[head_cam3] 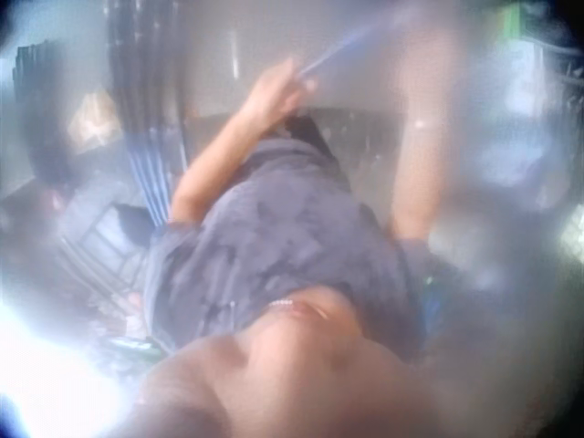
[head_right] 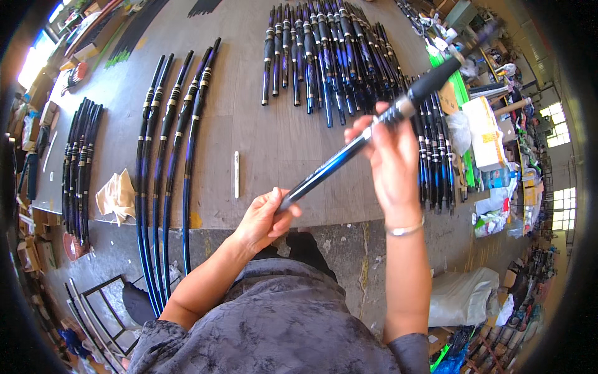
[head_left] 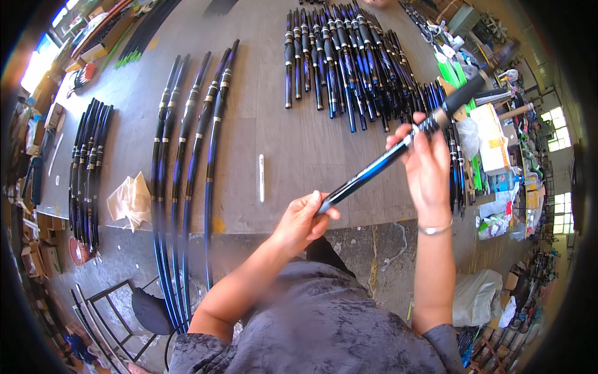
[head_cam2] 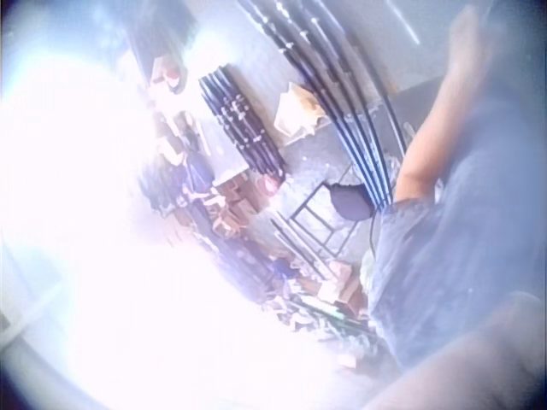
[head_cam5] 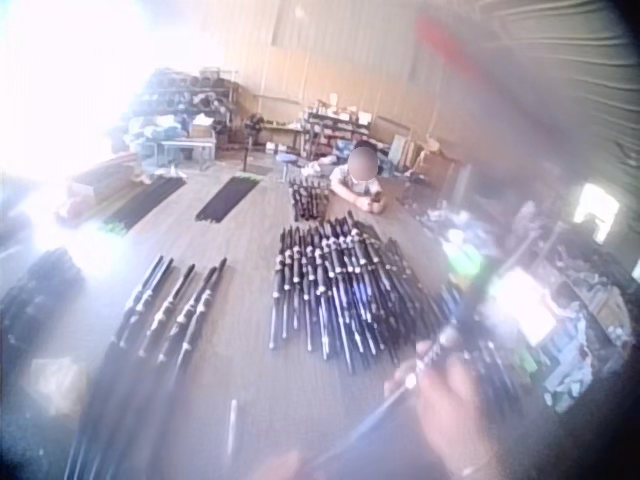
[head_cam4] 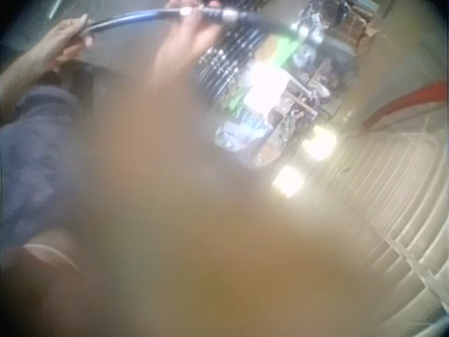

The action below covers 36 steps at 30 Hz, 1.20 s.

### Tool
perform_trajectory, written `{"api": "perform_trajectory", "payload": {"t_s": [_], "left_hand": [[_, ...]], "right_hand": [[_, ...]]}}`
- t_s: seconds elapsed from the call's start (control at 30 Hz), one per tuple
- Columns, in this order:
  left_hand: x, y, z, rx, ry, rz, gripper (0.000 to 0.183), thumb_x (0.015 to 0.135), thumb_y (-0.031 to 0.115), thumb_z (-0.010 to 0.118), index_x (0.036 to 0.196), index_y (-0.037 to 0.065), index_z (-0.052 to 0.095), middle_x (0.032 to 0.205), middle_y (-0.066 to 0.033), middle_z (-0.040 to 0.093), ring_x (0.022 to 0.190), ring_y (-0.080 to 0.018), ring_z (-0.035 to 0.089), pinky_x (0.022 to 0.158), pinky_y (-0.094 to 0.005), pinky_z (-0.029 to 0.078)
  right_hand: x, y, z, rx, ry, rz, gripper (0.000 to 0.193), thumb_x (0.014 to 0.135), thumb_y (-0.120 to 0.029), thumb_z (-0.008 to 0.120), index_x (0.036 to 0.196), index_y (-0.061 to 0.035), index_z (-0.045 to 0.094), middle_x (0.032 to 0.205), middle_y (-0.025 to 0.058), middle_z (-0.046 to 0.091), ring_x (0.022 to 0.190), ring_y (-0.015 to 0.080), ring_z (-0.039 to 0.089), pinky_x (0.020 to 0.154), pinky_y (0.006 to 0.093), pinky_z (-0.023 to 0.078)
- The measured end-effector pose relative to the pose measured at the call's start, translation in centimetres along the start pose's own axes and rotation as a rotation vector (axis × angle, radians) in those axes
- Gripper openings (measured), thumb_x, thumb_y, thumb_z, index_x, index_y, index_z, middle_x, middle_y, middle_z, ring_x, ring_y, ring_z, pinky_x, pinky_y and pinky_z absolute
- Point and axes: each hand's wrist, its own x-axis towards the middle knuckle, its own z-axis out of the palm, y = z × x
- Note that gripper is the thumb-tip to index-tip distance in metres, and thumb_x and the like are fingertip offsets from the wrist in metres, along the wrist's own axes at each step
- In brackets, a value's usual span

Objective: The person marks a blue and black rod with a white marker, wipes the surface of several rods with a white cloth, and organizes them on a table in a workspace.

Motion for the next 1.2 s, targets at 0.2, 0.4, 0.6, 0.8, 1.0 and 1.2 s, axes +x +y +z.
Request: {"api": "perform_trajectory", "payload": {"t_s": [0.2, 0.4, 0.6, 0.8, 1.0, 1.2], "left_hand": [[-2.6, -0.2, -0.3, -0.113, 0.016, -0.082, 0.037, 0.102, 0.033, 0.042, 0.114, 0.001, 0.056, 0.080, -0.0059, 0.060, 0.046, -0.0069, 0.037, 0.040, -0.0202, 0.029], [-3.9, -0.2, -0.4, -0.139, 0.031, -0.025, 0.025, 0.098, 0.021, 0.054, 0.113, 0.001, 0.055, 0.080, -0.0052, 0.059, 0.051, -0.0069, 0.040, 0.043, -0.0204, 0.031], [-4.3, -0.4, 0.1, 0.070, 0.092, -0.013, 0.032, 0.089, 0.009, 0.066, 0.119, 0.005, 0.055, 0.077, 0.0008, 0.051, 0.056, -0.0050, 0.039, 0.046, -0.0193, 0.029], [-4.0, -1.6, -0.4, 0.597, 0.112, 0.057, 0.031, 0.092, 0.012, 0.063, 0.120, 0.003, 0.057, 0.075, 0.0041, 0.044, 0.058, -0.0043, 0.037, 0.049, -0.0193, 0.028], [-4.2, -1.5, -0.2, 0.392, 0.110, -0.027, 0.028, 0.100, 0.021, 0.049, 0.119, 0.002, 0.056, 0.069, 0.0040, 0.040, 0.057, -0.0050, 0.035, 0.050, -0.0201, 0.029], [-4.2, -1.7, 0.0, 0.337, 0.092, -0.076, 0.027, 0.101, 0.020, 0.048, 0.119, 0.002, 0.054, 0.068, 0.0037, 0.040, 0.057, -0.0054, 0.035, 0.050, -0.0204, 0.030]], "right_hand": [[5.3, 0.3, -3.8, 0.021, -0.001, 0.110, 0.028, 0.097, -0.022, 0.056, 0.118, -0.0040, 0.052, 0.098, 0.0112, 0.063, 0.089, 0.0249, 0.065, 0.084, 0.0404, 0.054], [6.9, 1.4, -4.8, 0.040, 0.002, 0.162, 0.029, 0.096, -0.024, 0.057, 0.118, -0.0050, 0.054, 0.097, 0.0095, 0.064, 0.090, 0.0241, 0.064, 0.084, 0.0397, 0.053], [6.3, 1.9, -4.9, 0.035, 0.013, 0.189, 0.030, 0.097, -0.024, 0.057, 0.119, -0.0051, 0.054, 0.098, 0.0097, 0.064, 0.090, 0.0232, 0.064, 0.084, 0.0398, 0.053], [5.8, 2.8, -5.3, 0.062, -0.004, 0.191, 0.031, 0.096, -0.024, 0.058, 0.120, -0.0049, 0.053, 0.097, 0.0101, 0.064, 0.090, 0.0227, 0.064, 0.083, 0.0393, 0.053], [5.4, 3.2, -5.8, 0.070, -0.004, 0.186, 0.033, 0.097, -0.025, 0.057, 0.122, -0.0044, 0.053, 0.098, 0.0094, 0.064, 0.090, 0.0216, 0.063, 0.083, 0.0377, 0.053], [5.7, 3.7, -6.3, 0.079, 0.001, 0.195, 0.032, 0.096, -0.025, 0.058, 0.121, -0.0047, 0.054, 0.096, 0.0096, 0.065, 0.089, 0.0222, 0.064, 0.083, 0.0387, 0.054]]}}
